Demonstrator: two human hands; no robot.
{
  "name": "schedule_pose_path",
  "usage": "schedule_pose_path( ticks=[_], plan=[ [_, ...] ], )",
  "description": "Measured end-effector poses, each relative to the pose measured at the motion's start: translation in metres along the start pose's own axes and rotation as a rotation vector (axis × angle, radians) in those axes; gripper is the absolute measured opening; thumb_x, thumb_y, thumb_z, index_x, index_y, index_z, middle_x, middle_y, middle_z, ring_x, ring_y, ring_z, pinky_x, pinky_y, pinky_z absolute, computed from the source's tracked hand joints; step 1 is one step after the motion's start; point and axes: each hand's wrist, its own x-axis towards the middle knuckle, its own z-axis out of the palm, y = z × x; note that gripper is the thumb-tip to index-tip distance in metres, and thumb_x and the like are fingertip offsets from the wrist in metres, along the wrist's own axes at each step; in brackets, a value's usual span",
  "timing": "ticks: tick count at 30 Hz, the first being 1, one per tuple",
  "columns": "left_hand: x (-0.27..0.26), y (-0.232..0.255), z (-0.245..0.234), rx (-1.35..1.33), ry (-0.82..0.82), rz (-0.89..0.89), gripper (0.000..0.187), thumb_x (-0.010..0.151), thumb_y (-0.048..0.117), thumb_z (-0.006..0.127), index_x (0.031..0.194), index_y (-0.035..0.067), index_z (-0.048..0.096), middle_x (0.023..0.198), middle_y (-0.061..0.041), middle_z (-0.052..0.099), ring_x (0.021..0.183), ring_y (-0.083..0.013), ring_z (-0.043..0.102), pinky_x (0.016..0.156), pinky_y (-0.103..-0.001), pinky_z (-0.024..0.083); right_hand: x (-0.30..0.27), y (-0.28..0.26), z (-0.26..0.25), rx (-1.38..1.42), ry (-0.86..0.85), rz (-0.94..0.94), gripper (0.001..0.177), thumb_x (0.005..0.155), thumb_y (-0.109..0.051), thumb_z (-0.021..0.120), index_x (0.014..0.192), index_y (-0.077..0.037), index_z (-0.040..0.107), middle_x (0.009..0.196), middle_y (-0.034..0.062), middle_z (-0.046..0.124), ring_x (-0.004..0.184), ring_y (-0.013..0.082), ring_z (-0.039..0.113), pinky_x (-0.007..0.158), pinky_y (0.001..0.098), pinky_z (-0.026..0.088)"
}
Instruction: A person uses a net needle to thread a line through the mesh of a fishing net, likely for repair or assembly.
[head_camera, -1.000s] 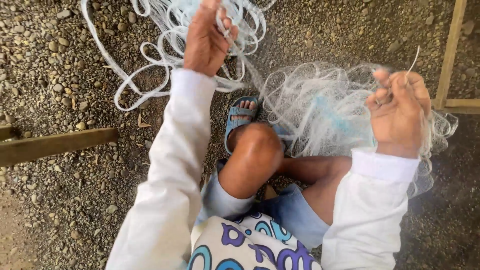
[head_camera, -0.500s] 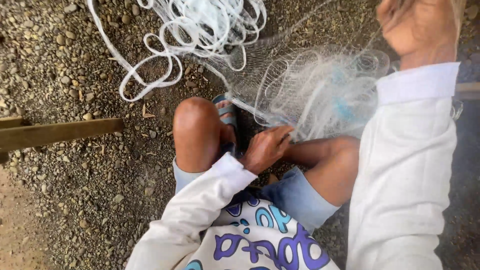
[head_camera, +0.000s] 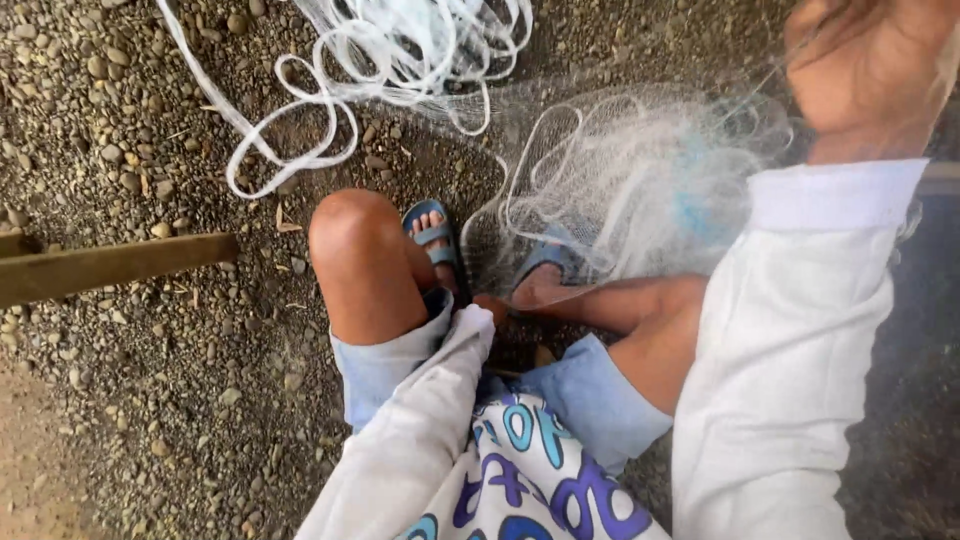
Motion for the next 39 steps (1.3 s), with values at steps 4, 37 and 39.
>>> schedule_pose_path(
  ticks=[4, 37, 39],
  plan=[
    [-0.007, 0.002, -0.035, -0.449, 0.222, -0.435, 0.025, 0.078, 0.027, 0.048, 0.084, 0.009, 0.065, 0.088, -0.014, 0.060, 0.084, -0.0377, 0.055, 0.071, -0.045, 0.043, -0.032, 0.010, 0.014, -0.297, -0.161, -0.194, 0.020, 0.090, -0.020, 0.068, 0.101, -0.016, 0.052, 0.091, 0.0059, 0.059, 0.080, 0.0127, 0.060, 0.067, 0.0234, 0.052],
    [-0.202, 0.082, -0.533, -0.912, 0.379, 0.986, 0.026, 0.092, 0.022, 0.042, 0.096, 0.002, 0.058, 0.076, -0.009, 0.055, 0.065, -0.0138, 0.050, 0.059, -0.025, 0.043, -0.075, 0.050, 0.025, -0.489, -0.523, -0.262, 0.013, 0.085, -0.012, 0.055, 0.092, -0.001, 0.055, 0.094, 0.0186, 0.061, 0.078, 0.0168, 0.064, 0.073, 0.0245, 0.057],
    [-0.194, 0.073, -0.530, -0.938, 0.393, 0.995, 0.017, 0.090, 0.011, 0.049, 0.096, -0.002, 0.059, 0.072, -0.015, 0.058, 0.054, -0.0143, 0.049, 0.049, -0.024, 0.044, -0.071, 0.051, 0.020, -0.383, -0.607, -0.318, 0.008, 0.085, -0.004, 0.051, 0.090, 0.001, 0.055, 0.091, 0.0218, 0.060, 0.077, 0.0178, 0.064, 0.074, 0.0268, 0.058]
  ],
)
